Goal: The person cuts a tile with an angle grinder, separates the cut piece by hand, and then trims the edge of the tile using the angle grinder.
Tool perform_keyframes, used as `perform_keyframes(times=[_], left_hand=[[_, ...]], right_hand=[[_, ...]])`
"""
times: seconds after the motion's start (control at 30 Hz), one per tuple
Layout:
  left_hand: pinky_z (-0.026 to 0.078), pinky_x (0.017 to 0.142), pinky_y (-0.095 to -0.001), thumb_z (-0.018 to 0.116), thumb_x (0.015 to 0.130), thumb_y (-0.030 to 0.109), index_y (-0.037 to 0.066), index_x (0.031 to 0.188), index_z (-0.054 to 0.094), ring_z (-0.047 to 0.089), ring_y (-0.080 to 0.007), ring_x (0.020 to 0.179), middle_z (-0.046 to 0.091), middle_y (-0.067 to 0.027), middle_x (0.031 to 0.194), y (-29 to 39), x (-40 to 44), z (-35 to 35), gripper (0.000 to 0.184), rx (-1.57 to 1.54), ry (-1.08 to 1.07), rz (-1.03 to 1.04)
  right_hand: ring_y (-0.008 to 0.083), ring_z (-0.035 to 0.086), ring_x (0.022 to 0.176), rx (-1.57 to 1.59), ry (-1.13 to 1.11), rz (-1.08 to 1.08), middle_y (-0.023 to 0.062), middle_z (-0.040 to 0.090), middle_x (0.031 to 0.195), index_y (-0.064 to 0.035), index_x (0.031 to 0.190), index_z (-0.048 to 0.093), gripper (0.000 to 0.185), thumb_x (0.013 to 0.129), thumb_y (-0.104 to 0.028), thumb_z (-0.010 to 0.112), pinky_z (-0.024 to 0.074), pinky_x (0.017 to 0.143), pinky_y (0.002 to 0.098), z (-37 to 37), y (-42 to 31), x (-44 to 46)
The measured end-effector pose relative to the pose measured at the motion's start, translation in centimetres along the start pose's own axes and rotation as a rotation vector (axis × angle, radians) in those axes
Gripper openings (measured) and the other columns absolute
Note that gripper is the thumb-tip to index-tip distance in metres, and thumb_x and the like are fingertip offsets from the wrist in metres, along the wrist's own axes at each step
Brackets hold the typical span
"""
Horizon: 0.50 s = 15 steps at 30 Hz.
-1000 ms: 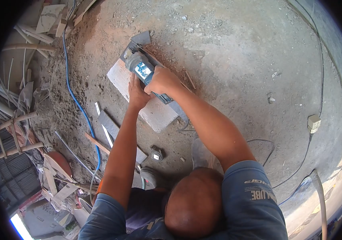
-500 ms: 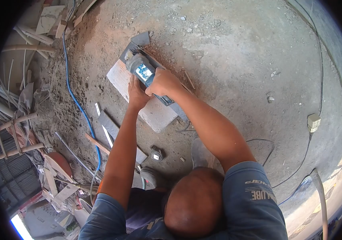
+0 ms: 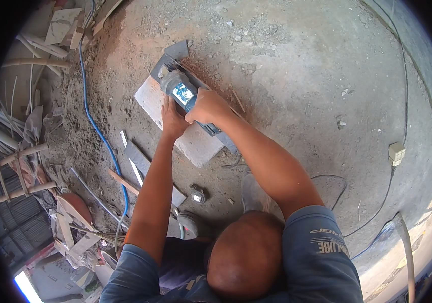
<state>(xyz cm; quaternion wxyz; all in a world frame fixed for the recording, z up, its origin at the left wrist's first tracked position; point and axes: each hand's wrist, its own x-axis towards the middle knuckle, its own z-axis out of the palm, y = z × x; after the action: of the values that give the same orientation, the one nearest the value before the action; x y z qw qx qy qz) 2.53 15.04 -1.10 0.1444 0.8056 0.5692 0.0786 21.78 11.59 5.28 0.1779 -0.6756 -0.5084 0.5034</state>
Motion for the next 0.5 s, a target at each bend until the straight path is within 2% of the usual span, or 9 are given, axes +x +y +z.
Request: perform_keyframes(times=[0.07, 0.5], left_hand=[[0.013, 0.123, -0.0481, 0.093, 0.050, 0.040, -0.005, 0.150, 0.025, 0.017, -0.0338, 0.151, 0.017, -0.0229, 0.162, -0.02, 0.28, -0.19, 0.129, -0.016, -0.089, -0.040], [0.015, 0.122, -0.0498, 0.095, 0.044, 0.044, -0.003, 0.150, 0.027, 0.017, -0.0346, 0.151, 0.018, -0.0233, 0.162, 0.03, 0.27, -0.20, 0.134, -0.031, -0.061, -0.015]], right_hand=[[0.0408, 0.066, 0.107, 0.003, 0.000, -0.002, 0.0333, 0.063, 0.117, 0.0137, 0.131, 0.048, 0.093, 0.055, -0.030, 0.078, 0.0533, 0.091, 0.0397, -0.04, 0.07, -0.11], [0.0403, 0.065, 0.109, 0.009, -0.012, 0.002, 0.0334, 0.062, 0.119, 0.0144, 0.131, 0.048, 0.093, 0.057, -0.031, 0.079, 0.0526, 0.092, 0.0393, -0.18, 0.42, -0.78]])
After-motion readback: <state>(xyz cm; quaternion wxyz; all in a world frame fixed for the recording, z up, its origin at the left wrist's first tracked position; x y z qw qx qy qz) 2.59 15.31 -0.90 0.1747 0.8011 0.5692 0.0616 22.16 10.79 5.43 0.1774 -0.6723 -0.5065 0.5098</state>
